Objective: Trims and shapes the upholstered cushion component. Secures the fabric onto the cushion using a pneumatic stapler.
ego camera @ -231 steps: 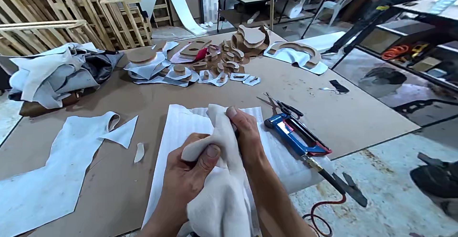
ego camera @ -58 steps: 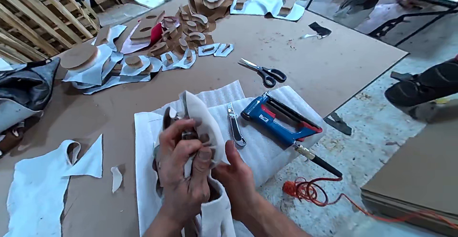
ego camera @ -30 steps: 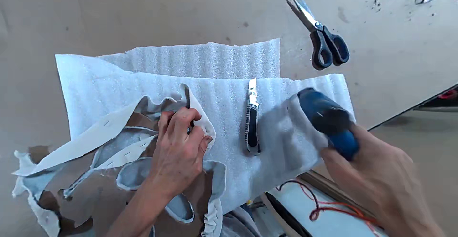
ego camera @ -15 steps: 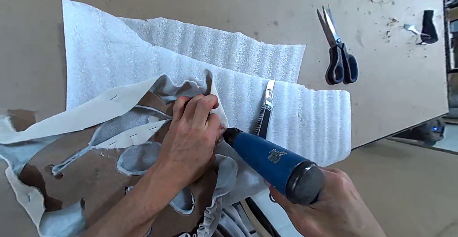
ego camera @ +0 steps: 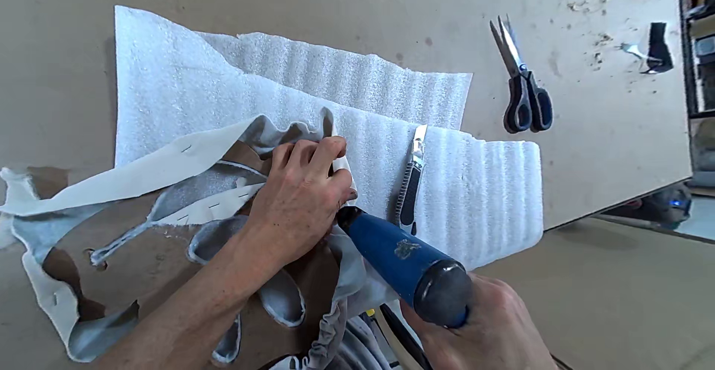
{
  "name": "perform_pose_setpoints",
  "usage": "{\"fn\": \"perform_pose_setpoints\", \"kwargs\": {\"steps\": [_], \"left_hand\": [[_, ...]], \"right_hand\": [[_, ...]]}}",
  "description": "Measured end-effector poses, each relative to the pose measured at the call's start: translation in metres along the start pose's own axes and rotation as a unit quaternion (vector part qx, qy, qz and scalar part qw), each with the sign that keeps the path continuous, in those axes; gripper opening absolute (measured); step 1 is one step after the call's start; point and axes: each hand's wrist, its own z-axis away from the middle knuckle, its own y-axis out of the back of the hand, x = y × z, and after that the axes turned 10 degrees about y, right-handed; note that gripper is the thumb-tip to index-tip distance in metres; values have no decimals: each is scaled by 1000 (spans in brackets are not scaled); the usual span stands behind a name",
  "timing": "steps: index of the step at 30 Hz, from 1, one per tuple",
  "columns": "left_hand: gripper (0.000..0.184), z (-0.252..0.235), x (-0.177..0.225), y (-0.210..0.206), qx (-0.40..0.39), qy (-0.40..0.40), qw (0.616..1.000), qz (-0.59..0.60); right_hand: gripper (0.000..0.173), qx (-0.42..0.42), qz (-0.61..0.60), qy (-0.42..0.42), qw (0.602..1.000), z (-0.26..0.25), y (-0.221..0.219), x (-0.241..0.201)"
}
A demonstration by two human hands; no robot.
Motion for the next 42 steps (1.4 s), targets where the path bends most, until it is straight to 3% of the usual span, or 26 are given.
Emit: {"fn": "perform_pose_setpoints", "kwargs": {"steps": [3,8,13,16,19,21,23,25,26,29,30,32,34,36,38,40,42], "left_hand": [[37,-1,-1,-1,-2,-5,1000,13],[32,5,4,8,17,-19,999,33],[33,23,30,79,104,-66,987,106],[32,40,46,137,186,-90,958,196],[30,56,71,181,261,-126,914,284],[29,61,87,198,298,-157,870,361],[29,65,105,206,305,-158,808,479],[28,75,127,209,307,-85,741,592],[28,81,132,206,300,-62,734,607],[30,101,113,191,232,-78,789,564],[34,114,103,191,202,-49,808,551],[56,145,91,202,131,27,818,560],[66,172,96,211,95,72,832,542],[45,184,103,212,64,101,851,511],[24,180,109,208,80,139,858,488],[17,171,109,203,65,139,858,490],[20,161,109,195,-3,145,832,536]], "right_hand": [[30,23,46,-50,997,16,14,8],[61,113,130,-134,976,25,36,81],[71,89,104,-152,979,-17,26,147],[61,175,93,-19,980,-27,36,95],[70,257,-91,171,947,-38,44,-12],[70,225,-296,293,881,-58,39,-66],[56,189,-454,352,797,-77,28,-102],[36,175,-516,376,749,-83,20,-119],[37,177,-528,376,740,-82,18,-120],[43,253,-513,324,753,-74,19,-116],[44,269,-509,300,761,-72,21,-114],[47,272,-468,236,807,-71,27,-107],[58,251,-368,157,882,-71,37,-95],[68,231,-309,101,917,-62,41,-84],[69,245,-295,73,921,-40,38,-73],[66,283,-301,53,909,-18,35,-57],[57,336,-334,50,879,7,24,-40]]}}
